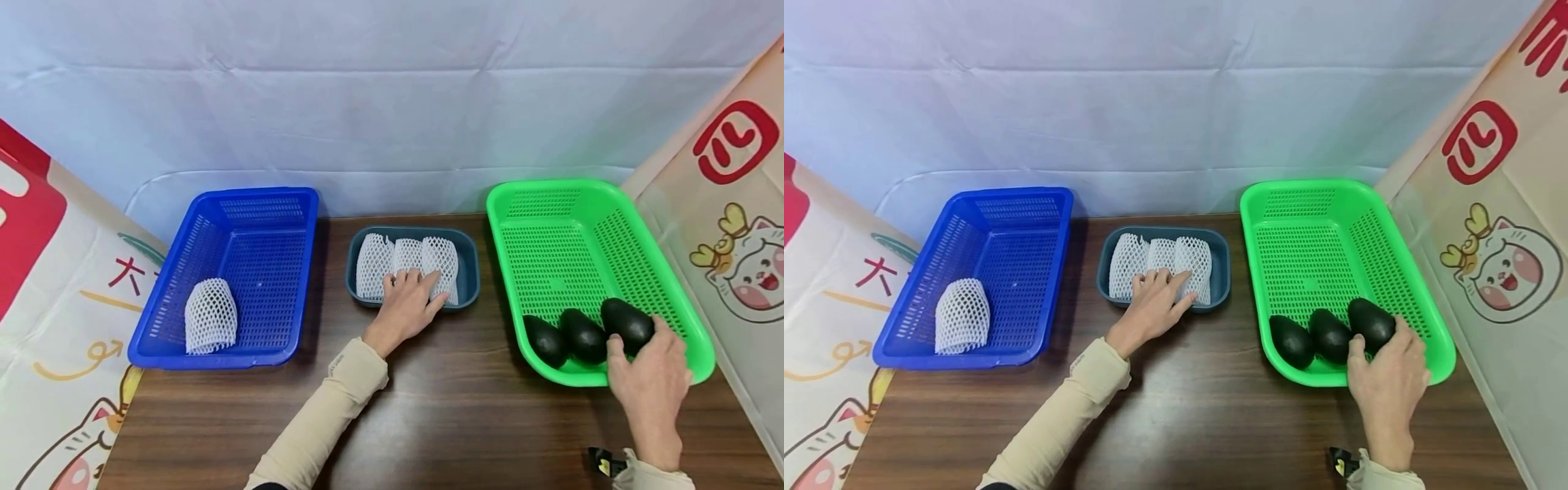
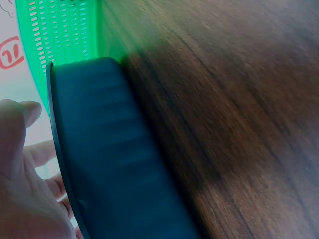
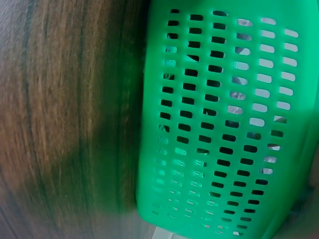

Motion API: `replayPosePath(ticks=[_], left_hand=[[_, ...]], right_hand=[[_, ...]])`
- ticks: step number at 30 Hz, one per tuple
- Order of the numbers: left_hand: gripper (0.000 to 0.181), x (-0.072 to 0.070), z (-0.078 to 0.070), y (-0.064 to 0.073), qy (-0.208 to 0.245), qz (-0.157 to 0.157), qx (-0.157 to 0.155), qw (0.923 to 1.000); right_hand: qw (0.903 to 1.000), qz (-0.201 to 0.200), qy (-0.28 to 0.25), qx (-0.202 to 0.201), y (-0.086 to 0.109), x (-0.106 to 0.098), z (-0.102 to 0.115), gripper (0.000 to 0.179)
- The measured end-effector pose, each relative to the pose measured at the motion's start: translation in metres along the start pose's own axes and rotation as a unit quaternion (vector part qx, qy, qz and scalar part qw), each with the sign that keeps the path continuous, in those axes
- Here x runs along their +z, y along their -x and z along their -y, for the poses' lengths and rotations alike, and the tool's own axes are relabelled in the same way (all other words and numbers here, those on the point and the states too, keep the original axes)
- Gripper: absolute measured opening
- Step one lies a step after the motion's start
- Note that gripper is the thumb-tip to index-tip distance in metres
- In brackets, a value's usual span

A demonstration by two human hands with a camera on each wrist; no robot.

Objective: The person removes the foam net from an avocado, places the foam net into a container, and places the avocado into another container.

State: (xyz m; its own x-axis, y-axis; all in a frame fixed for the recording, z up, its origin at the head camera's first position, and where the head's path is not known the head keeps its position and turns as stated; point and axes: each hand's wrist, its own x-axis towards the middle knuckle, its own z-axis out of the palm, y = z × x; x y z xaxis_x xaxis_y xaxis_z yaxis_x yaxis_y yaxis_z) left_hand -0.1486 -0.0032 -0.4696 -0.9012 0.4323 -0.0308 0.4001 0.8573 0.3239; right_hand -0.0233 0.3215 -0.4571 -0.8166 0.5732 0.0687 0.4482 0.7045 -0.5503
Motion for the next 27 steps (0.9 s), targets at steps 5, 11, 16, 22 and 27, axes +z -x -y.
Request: replayPosePath(ticks=[5, 11, 16, 22, 27], left_hand=[[0.049, 0.001, 0.002, 0.003, -0.004, -0.021, 0.016, 0.9996], [0.046, -0.001, 0.006, 0.01, 0.012, -0.033, 0.024, 0.9991], [0.045, -0.008, 0.011, 0.019, 0.034, -0.045, 0.025, 0.9981], [0.042, -0.02, 0.018, 0.034, 0.039, -0.073, 0.029, 0.9962], [0.04, -0.026, 0.02, 0.045, 0.051, -0.089, 0.03, 0.9943]], right_hand=[[1.0, 0.006, 0.002, 0.006, 0.0, 0.0, 0.001, 0.069], [0.9992, 0.03, 0.026, 0.011, 0.001, -0.001, 0.004, 0.05], [0.9971, 0.058, 0.049, 0.013, -0.001, -0.001, 0.005, 0.045], [0.9958, 0.067, 0.055, 0.028, -0.002, -0.001, 0.006, 0.052], [0.9971, 0.054, 0.04, 0.034, -0.002, -0.002, 0.005, 0.057]])
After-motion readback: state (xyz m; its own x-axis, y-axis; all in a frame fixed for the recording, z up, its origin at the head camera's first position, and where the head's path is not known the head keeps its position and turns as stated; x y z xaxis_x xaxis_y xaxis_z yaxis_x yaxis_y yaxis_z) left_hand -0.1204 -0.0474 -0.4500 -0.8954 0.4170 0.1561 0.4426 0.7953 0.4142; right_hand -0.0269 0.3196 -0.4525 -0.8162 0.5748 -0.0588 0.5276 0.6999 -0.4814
